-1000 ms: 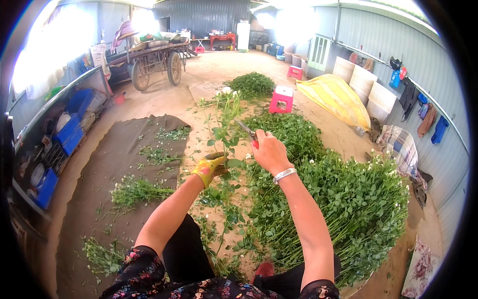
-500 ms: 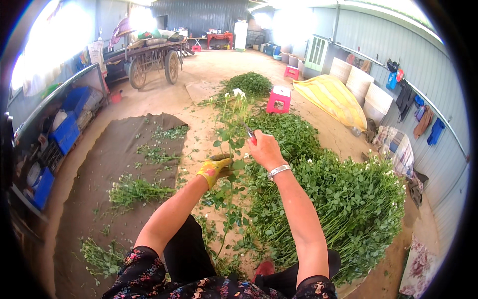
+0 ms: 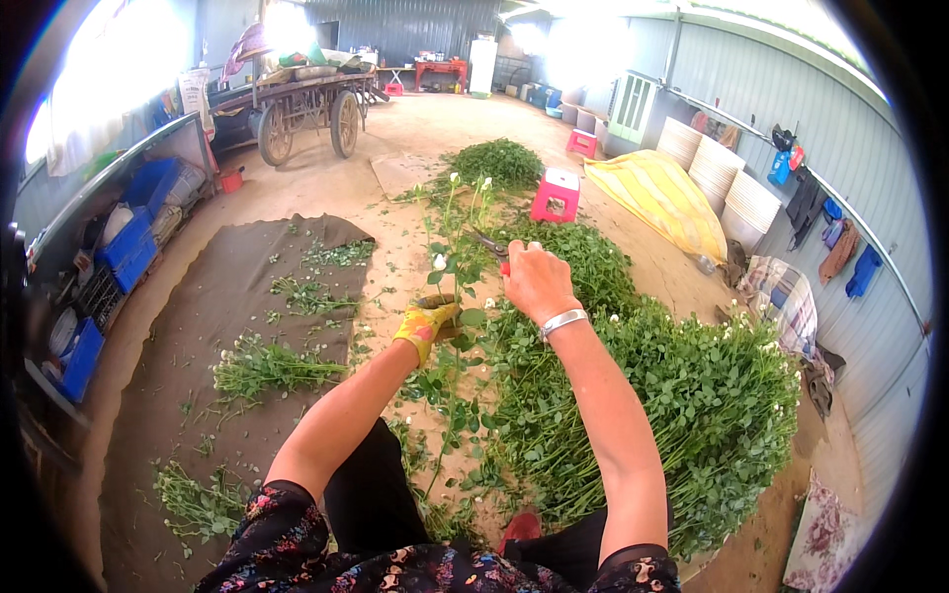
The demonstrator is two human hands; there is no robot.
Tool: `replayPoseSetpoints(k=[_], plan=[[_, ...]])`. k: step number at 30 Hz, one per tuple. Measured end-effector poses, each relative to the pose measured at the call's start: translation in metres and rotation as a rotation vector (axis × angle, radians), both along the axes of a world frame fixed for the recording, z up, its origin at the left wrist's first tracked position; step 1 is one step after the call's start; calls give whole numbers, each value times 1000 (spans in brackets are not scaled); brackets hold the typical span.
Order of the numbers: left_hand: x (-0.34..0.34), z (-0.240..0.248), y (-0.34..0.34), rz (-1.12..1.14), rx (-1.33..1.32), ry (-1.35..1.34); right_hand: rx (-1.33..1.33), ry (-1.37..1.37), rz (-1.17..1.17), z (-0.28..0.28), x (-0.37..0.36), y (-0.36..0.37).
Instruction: The person trims leaves from flower stems using shears and then lays the trimmed flowers on a mat on the floor.
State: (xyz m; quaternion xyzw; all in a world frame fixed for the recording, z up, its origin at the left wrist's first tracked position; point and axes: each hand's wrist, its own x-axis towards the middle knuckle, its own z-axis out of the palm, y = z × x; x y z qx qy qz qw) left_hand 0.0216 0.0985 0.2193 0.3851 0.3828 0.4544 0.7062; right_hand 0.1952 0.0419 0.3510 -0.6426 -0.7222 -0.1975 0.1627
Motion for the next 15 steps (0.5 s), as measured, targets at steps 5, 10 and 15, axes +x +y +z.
replayPoseSetpoints(k=[5, 10, 15], plan=[[-3, -1, 2, -6, 18, -2, -44, 8, 17, 1, 3, 3], [-11, -2, 3, -56, -18, -57, 69, 407, 179, -7, 9, -1], [-8, 2, -3, -71, -22, -95, -93, 282, 77, -25, 10, -5]])
